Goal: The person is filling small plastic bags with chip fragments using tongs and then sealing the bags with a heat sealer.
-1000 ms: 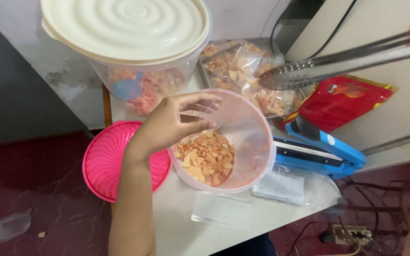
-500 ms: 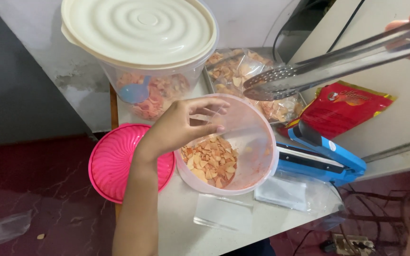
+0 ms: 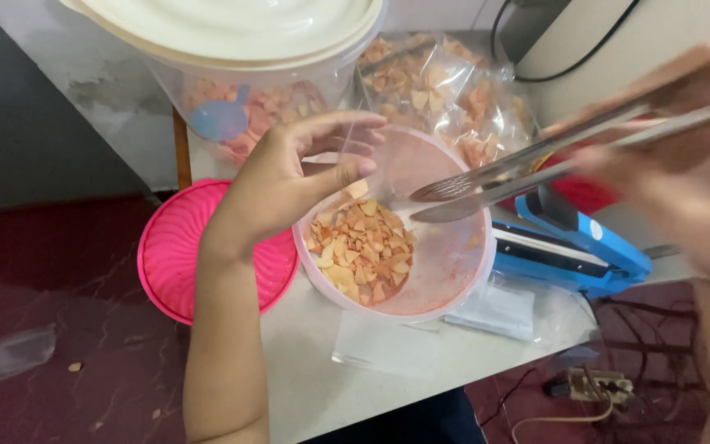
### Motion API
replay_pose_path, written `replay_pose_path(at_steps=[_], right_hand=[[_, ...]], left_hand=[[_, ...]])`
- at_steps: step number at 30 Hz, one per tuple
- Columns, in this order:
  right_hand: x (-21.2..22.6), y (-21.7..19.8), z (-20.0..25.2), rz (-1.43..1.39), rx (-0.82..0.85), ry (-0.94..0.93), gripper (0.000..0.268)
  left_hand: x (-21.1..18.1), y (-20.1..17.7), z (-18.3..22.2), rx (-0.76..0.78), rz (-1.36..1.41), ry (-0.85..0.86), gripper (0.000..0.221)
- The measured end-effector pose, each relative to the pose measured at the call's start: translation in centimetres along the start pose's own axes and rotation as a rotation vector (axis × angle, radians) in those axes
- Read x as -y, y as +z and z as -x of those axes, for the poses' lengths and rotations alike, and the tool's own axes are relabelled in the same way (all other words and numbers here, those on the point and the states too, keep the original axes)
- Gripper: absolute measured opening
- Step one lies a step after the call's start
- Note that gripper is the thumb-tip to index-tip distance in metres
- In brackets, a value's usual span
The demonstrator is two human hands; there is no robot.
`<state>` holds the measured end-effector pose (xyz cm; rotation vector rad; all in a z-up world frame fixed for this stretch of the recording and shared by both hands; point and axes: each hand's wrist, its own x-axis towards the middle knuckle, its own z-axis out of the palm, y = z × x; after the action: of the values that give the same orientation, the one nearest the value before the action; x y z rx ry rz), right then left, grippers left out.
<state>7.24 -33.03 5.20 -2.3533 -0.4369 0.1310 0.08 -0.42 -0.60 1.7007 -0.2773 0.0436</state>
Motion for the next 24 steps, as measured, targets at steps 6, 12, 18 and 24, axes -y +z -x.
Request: replay_pose_path(at_steps=[6, 12, 18, 24], right_hand=[[2.5, 7.2, -1.4, 0.226, 0.065, -0.65, 0.019], [2.0, 10.0, -3.9, 0.054, 0.291, -0.654, 0.034], [2.7, 11.3, -5.5, 0.043, 0.373, -0.697, 0.033], [3.2, 11.2, -6.3, 0.026, 0.409, -0.601, 0.032]], left_hand=[[0.3, 0.2, -0.4, 0.01, -0.097, 0.033, 0.042], [0.7, 0.4, -0.5, -0.003, -0.024, 0.11, 0.036], [0.6, 0.5, -0.6, 0.034, -0.024, 0.121, 0.037], [0.5, 0.4, -0.4, 0.027, -0.025, 0.161, 0.037]])
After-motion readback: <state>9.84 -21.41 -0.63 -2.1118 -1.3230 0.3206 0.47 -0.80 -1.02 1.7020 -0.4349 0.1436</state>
